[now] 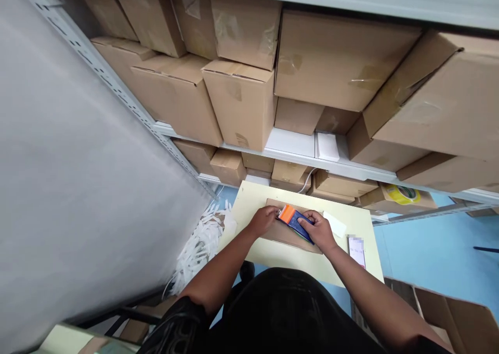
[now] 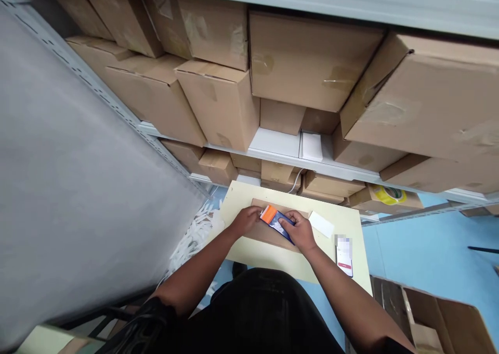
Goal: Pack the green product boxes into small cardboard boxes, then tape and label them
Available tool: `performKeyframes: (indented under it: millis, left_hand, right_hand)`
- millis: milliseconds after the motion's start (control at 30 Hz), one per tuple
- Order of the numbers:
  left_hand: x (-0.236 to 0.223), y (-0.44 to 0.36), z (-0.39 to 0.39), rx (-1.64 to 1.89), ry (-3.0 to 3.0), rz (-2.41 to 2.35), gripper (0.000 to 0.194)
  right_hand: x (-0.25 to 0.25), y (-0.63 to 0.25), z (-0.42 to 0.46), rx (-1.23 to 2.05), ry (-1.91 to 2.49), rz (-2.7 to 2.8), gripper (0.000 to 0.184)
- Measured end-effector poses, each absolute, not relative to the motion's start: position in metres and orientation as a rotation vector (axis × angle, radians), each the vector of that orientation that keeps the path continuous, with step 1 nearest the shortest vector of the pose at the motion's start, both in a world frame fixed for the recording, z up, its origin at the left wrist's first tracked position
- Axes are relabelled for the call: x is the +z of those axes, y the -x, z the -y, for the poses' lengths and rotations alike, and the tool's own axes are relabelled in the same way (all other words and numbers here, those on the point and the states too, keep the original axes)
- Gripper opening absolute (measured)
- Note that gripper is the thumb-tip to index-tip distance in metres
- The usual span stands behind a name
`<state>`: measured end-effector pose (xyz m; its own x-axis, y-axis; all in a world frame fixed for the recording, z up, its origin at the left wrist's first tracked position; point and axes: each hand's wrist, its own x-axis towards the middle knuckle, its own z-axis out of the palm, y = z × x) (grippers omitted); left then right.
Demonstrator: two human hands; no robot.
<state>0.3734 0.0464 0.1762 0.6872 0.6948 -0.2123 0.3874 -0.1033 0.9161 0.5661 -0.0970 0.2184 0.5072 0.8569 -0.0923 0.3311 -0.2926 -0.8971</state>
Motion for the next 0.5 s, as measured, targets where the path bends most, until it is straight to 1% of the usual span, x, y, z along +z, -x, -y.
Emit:
performKeyframes:
  millis: [67, 133, 167, 333, 400, 500]
  left_hand:
    - [0.183, -0.375, -0.051, 0.309, -1.355, -0.951, 0.042]
    - [0.189, -0.376, -0.052, 0.289, -1.182, -0.963, 0.048]
    - [0.192, -0.376, -0.051, 0.282, -1.155, -0.961, 0.046]
    - [0.195, -0.379, -0.045, 0.271, -1.144, -1.005, 0.019]
    - [0.191, -0.378, -0.046, 0.319, -1.184, -1.014, 0.017]
    - [0.186, -0.376, -0.051, 0.401, -1.306, -0.997, 0.02]
  right_hand:
    - [0.218, -0.566, 0.096, 0.736, 1.855, 1.008, 0.043]
    - [0.218, -0.566, 0.094, 0.742, 1.856, 1.027, 0.042]
    - [0.218, -0.566, 0.094, 0.749, 1.859, 1.036, 0.042]
    - [0.218, -0.566, 0.09, 0.785, 1.885, 1.104, 0.041]
    - [0.221, -0.565, 0.087, 0.782, 1.908, 1.138, 0.04]
    - [0.231, -0.566, 0.078, 0.78, 1.962, 1.226, 0.038]
